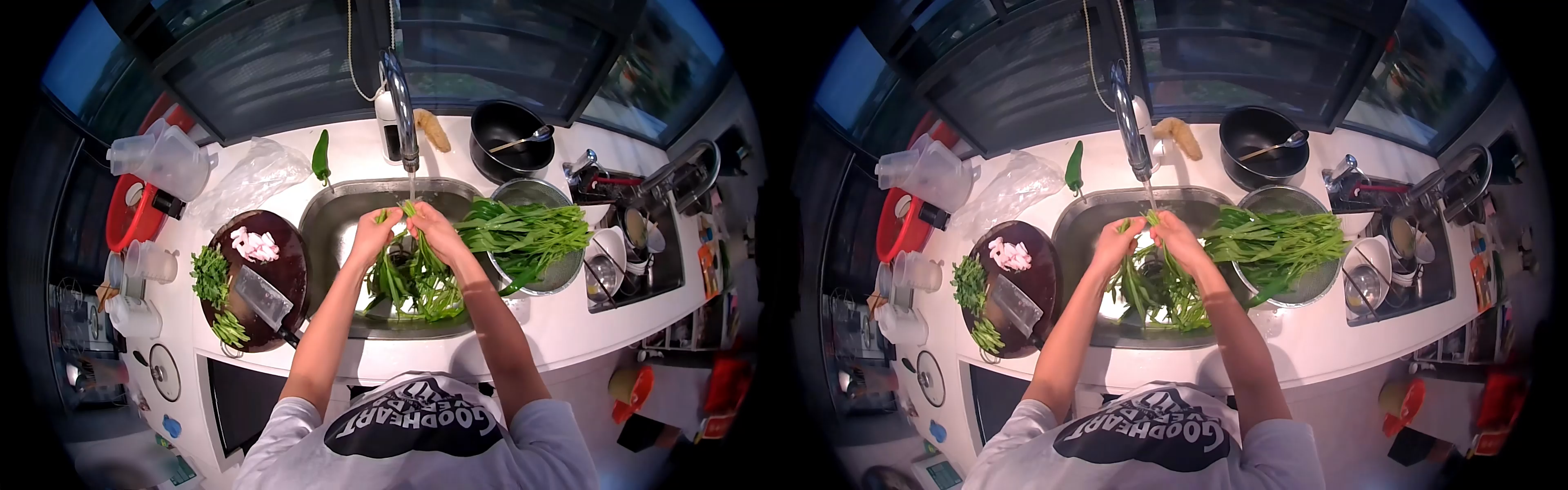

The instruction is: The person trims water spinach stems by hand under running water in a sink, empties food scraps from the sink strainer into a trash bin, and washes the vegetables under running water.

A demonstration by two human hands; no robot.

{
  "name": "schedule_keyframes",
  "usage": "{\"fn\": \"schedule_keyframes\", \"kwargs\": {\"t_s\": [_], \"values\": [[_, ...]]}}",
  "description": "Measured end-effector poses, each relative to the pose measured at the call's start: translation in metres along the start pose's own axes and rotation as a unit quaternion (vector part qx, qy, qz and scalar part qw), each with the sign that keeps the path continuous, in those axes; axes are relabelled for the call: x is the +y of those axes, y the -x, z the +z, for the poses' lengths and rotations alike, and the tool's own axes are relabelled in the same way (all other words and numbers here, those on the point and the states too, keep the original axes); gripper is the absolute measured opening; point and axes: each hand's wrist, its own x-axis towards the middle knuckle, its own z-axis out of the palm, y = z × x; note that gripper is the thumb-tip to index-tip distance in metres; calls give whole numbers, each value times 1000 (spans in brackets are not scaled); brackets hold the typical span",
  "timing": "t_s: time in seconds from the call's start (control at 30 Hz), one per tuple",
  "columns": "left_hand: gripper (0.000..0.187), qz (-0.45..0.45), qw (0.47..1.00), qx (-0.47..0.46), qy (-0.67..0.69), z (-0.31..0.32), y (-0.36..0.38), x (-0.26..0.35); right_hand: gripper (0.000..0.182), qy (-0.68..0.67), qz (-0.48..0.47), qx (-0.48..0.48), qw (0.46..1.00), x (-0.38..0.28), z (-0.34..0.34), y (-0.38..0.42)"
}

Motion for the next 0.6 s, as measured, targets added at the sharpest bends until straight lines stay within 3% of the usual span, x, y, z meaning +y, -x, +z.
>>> {"fn": "schedule_keyframes", "kwargs": {"t_s": [0.17, 0.3, 0.53, 0.6], "values": [[21, 18, 999, -21, 27, 13, -10, 13, 14, 53, -17, 14, 998, 3, 1, -5], [21, 42, 996, -69, 28, 22, -5, 18, 17, 86, -13, 4, 996, -15, -4, -4], [21, 51, 991, 86, 84, -1, -19, 26, 21, 109, -32, -40, 993, -7, -5, -13], [22, 81, 983, 120, 110, -14, -19, 35, 22, 133, -33, -13, 990, -2, -6, -16]]}}
